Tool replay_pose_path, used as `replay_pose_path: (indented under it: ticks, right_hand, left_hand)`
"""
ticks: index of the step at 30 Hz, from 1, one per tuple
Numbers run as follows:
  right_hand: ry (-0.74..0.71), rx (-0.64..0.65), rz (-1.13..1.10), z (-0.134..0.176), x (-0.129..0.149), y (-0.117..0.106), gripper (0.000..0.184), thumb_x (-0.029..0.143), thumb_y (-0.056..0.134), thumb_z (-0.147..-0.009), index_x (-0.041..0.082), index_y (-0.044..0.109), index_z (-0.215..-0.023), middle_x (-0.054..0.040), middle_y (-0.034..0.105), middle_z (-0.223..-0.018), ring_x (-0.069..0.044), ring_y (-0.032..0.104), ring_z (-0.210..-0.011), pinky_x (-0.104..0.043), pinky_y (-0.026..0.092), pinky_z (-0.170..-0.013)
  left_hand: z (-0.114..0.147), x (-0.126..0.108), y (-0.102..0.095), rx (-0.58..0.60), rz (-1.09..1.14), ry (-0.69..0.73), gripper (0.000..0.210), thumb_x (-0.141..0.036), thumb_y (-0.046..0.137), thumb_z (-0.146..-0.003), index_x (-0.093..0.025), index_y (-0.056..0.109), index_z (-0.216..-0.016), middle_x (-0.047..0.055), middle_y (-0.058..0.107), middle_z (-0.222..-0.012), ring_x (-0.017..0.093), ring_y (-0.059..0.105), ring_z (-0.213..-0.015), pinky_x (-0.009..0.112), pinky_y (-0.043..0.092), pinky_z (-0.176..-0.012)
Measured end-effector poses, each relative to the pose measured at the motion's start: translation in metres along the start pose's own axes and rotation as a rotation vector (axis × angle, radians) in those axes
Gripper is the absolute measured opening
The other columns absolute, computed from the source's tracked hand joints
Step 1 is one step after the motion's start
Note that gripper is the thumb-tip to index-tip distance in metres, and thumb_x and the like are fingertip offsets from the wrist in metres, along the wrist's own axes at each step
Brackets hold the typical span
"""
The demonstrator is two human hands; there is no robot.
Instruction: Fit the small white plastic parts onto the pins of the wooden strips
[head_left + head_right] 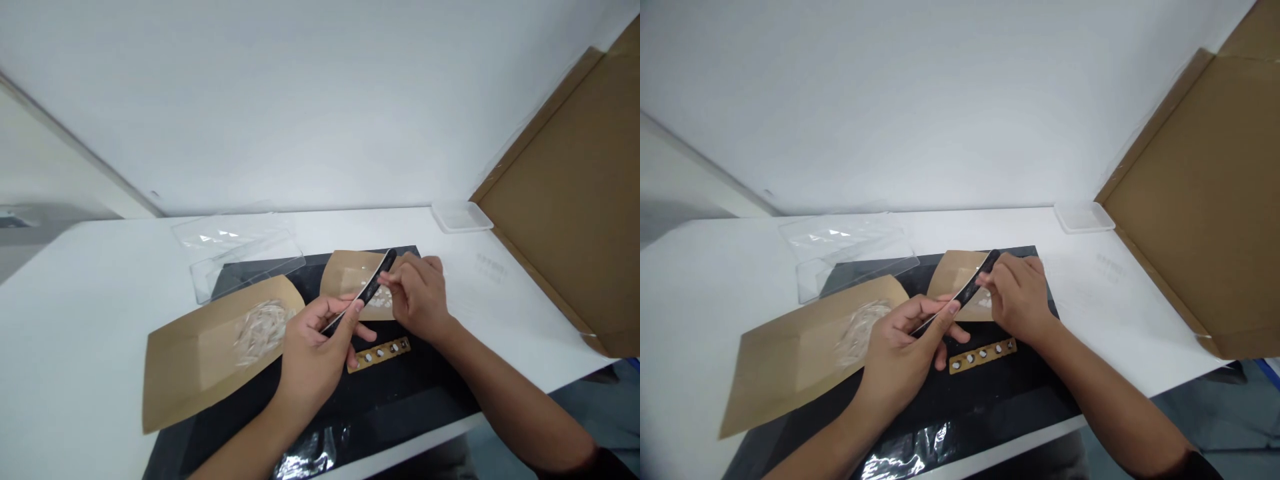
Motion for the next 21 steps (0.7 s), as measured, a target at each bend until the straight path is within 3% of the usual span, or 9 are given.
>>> replay_pose_path:
  ticks: [5, 9, 12, 17, 21]
  right_hand:
    - [-0.053, 0.074, -0.044, -0.0009, 0.0028, -0.0006, 0.025, 0.014, 0.053, -0.104, 0.023, 0.048, -0.081, 0.0014, 0.061, -0.072, -0.017, 0.056, -0.068, -0.037, 0.032, -0.072]
    - [-0.011, 0.020, -0.003, -0.0020, 0.0025, -0.0026, 0.028, 0.013, 0.057, -0.104, 0.023, 0.047, -0.079, 0.0038, 0.056, -0.068, -0.016, 0.051, -0.064, -0.037, 0.030, -0.072]
    - [-0.048, 0.081, -0.069, -0.0032, 0.0025, -0.0020, 0.028, 0.014, 0.055, -0.104, 0.023, 0.047, -0.078, 0.0031, 0.057, -0.070, -0.016, 0.053, -0.066, -0.036, 0.031, -0.072]
    - [0.028, 0.013, -0.048, -0.0060, 0.0008, -0.0028, 0.026, 0.014, 0.057, -0.103, 0.023, 0.049, -0.081, 0.0034, 0.059, -0.069, -0.015, 0.054, -0.064, -0.037, 0.031, -0.073]
    - [-0.010, 0.090, -0.088, -0.0060, 0.0031, -0.0003, 0.025, 0.015, 0.056, -0.104, 0.023, 0.048, -0.081, 0.0027, 0.059, -0.071, -0.016, 0.055, -0.066, -0.036, 0.032, -0.073]
  left_hand:
    - [-0.0002, 0.0005, -0.0016, -0.010, 0.032, -0.002, 0.035, -0.046, 0.081, -0.083, -0.014, 0.068, -0.075, 0.007, 0.079, -0.069, 0.004, 0.048, -0.027, 0.014, 0.040, -0.031]
    - [0.0002, -0.0015, -0.0024, -0.024, 0.034, 0.007, 0.033, -0.044, 0.081, -0.083, -0.014, 0.070, -0.078, 0.005, 0.077, -0.064, 0.004, 0.046, -0.027, 0.013, 0.038, -0.030]
    - [0.0010, -0.0009, -0.0023, -0.038, 0.038, 0.006, 0.034, -0.045, 0.081, -0.082, -0.014, 0.069, -0.076, 0.004, 0.075, -0.063, 0.004, 0.046, -0.026, 0.013, 0.038, -0.030]
    - [0.0014, 0.0004, -0.0020, -0.048, 0.027, 0.022, 0.033, -0.046, 0.081, -0.083, -0.015, 0.070, -0.077, 0.003, 0.074, -0.062, 0.005, 0.046, -0.027, 0.014, 0.039, -0.030]
    - [0.0007, -0.0003, -0.0024, -0.063, 0.006, 0.043, 0.032, -0.044, 0.081, -0.083, -0.015, 0.070, -0.074, 0.003, 0.074, -0.061, 0.005, 0.047, -0.027, 0.015, 0.040, -0.030]
Point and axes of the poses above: each hand's wrist, its own z-axis away from the middle knuckle, its own y-axis out of the palm, x = y × z, the point moved 2 cm from there along -z, towards the middle knuckle
